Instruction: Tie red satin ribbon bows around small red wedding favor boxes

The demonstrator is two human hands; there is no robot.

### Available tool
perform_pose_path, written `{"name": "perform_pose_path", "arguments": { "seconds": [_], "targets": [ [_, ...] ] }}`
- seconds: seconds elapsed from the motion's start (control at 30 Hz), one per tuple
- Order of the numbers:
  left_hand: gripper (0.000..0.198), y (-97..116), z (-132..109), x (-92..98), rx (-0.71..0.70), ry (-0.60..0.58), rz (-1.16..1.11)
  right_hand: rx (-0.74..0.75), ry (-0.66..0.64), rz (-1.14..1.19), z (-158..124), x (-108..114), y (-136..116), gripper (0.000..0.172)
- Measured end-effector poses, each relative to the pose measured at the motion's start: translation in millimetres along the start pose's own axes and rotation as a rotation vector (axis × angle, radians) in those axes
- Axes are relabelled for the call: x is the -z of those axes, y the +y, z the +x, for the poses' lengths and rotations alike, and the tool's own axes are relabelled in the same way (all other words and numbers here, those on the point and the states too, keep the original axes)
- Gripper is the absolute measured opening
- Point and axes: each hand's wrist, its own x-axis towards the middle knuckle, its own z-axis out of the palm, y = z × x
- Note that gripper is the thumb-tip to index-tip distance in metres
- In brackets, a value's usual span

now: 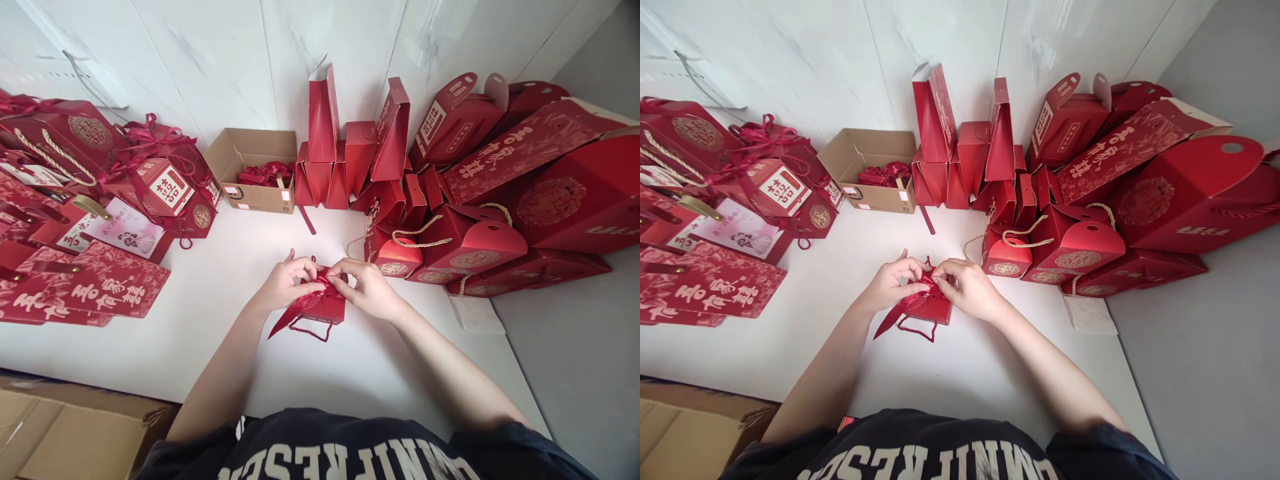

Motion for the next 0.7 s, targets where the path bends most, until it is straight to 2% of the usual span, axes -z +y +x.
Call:
{"name": "perform_pose_path", "arguments": {
  "seconds": [0.13,0.33,0.57,0.7],
  "targets": [
    [0.024,3.3,-0.6,-0.1,0.000,-0.008,0.006,-0.066,0.012,0.036,-0.6,-0.4,-1.8,0.008],
    [0.022,6.4,-1.0,1.8,-0.019,-0.030,0.036,0.029,0.018,-0.047,2.0,-6.1,-0.7,0.007],
    [0.019,7.9,-1.9,4.4,0.023,-0.055,-0.010,-0.005,-0.032,0.047,1.2,-0.4,0.9,0.014],
    [0.019,8.9,-1.9,5.1,0.038,-0.095,-0.038,0.010,-0.050,0.056,1.3,-1.5,0.3,0.008]
  ]
}}
